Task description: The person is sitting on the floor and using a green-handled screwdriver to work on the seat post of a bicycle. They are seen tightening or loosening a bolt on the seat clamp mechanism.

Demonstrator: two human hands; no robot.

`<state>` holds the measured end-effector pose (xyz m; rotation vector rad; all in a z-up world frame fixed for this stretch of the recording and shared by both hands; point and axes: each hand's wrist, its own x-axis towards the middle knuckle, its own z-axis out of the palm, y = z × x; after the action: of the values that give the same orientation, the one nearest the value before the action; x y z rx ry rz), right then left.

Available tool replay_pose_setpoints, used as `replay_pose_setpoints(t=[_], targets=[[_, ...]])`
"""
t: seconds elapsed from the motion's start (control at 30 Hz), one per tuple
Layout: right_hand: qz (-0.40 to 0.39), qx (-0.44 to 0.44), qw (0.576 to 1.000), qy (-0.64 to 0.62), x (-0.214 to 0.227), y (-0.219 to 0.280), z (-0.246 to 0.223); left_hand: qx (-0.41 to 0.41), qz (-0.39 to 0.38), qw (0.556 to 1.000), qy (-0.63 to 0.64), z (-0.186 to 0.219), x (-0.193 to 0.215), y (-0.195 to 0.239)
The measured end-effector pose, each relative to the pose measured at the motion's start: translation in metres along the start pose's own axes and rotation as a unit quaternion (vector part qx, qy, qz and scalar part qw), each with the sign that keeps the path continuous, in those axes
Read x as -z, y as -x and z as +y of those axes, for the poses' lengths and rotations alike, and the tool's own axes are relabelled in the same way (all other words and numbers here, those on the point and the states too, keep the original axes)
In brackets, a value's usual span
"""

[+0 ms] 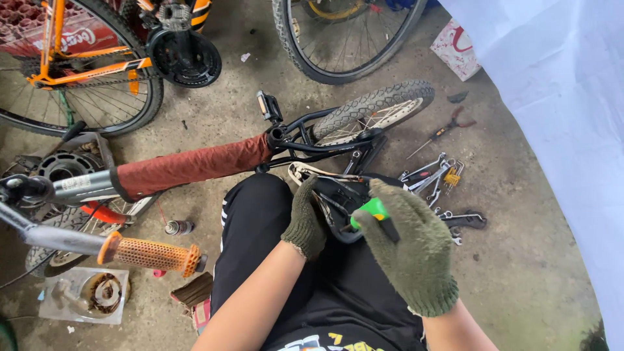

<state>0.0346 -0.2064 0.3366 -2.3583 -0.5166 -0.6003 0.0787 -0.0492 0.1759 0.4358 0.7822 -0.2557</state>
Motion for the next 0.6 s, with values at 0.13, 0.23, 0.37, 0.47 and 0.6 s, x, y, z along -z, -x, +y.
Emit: replay_pose_setpoints(t=[0.13, 0.23, 0.37, 0.47, 0.6], targets=[[0.021, -0.03, 0.999, 0.006, 0.006, 0.002, 0.007, 0.014, 0.004, 0.998, -0.056, -0.002, -0.005, 0.009], [0.032, -0.036, 0.999, 0.025, 0.003, 0.014, 0.017, 0.003, -0.004, 0.994, -0.106, -0.004, -0.007, 0.018], [0.013, -0.057, 0.998, -0.018, 0.004, 0.021, 0.009, -0.023, -0.048, 0.996, -0.071, -0.015, 0.013, -0.006], [-0.026, -0.075, 0.996, -0.045, 0.005, 0.024, 0.004, -0.038, -0.033, 0.996, -0.079, -0.017, 0.018, -0.015], [-0.005, -0.066, 0.998, 0.007, 0.003, 0.031, 0.004, -0.03, 0.002, 0.996, -0.084, -0.017, 0.02, -0.024]])
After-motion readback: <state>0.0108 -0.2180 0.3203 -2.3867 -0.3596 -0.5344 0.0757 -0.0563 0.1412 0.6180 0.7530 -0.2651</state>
